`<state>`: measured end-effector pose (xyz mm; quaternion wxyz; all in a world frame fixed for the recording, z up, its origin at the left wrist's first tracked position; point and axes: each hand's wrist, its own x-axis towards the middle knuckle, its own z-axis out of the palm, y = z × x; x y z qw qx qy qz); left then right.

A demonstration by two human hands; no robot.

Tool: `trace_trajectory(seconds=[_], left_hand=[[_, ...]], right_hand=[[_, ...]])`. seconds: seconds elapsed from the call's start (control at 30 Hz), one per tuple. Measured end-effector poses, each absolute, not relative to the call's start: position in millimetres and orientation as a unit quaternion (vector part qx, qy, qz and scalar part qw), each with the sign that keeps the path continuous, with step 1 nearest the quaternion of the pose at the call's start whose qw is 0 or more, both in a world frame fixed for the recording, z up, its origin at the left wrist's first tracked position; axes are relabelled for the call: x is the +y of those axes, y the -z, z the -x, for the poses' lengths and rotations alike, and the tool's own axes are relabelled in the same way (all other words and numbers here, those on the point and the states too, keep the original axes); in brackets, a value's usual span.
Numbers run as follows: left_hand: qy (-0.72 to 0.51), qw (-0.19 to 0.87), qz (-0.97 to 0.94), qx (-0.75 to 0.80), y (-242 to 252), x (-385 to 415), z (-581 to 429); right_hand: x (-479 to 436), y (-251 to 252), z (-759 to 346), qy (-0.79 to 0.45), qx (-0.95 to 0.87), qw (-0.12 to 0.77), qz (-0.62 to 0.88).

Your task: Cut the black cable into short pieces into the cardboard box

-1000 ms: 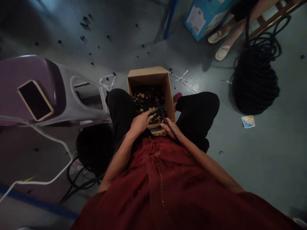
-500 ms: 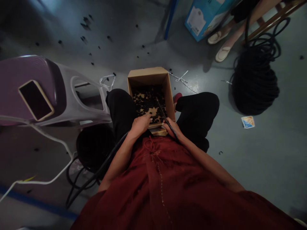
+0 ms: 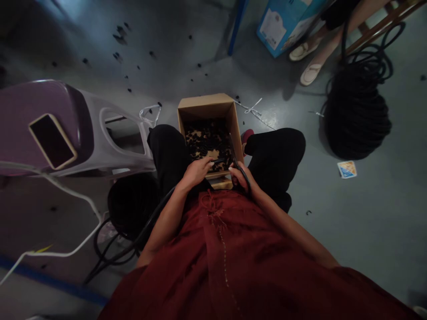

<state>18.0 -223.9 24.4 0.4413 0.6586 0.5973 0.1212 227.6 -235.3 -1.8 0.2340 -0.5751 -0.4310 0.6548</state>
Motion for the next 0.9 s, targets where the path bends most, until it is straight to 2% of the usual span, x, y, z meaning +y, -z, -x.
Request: trace_trajectory(seconds=[0.13,0.43,0.53,0.73,0.8,0.9], left_hand=[[-0.159,0.498,-0.634,0.570,-26.5,-222.7,-17.7],[-0.195,0.561,-0.610,0.524,-35.1,-228.1,-18.5],[-0.204,0.566,-0.615,0.510,-46.8,-222.8,-18.1],[-0.196,0.513,-0.647,0.529,-84.3,-200.0,-10.1],[-0.189,0.529,-0.641,0.524,-96.8,-194.2,-6.4],[-0.168,0.607,-0.585,0.511,-111.2,-187.0,-4.3]], right_hand=[[-230.3,-7.5,-226.9,-0.669,-0.382,0.284,0.572],[-219.2,-19.3,-218.5,-0.695,-0.340,0.325,0.544],[-208.7,-23.2,-214.1,-0.693,-0.363,0.335,0.524],[-167.8,-42.7,-208.8,-0.663,-0.478,0.348,0.459],[-149.6,-52.3,-210.5,-0.642,-0.500,0.371,0.448],[-124.5,-64.3,-216.6,-0.621,-0.524,0.388,0.435]])
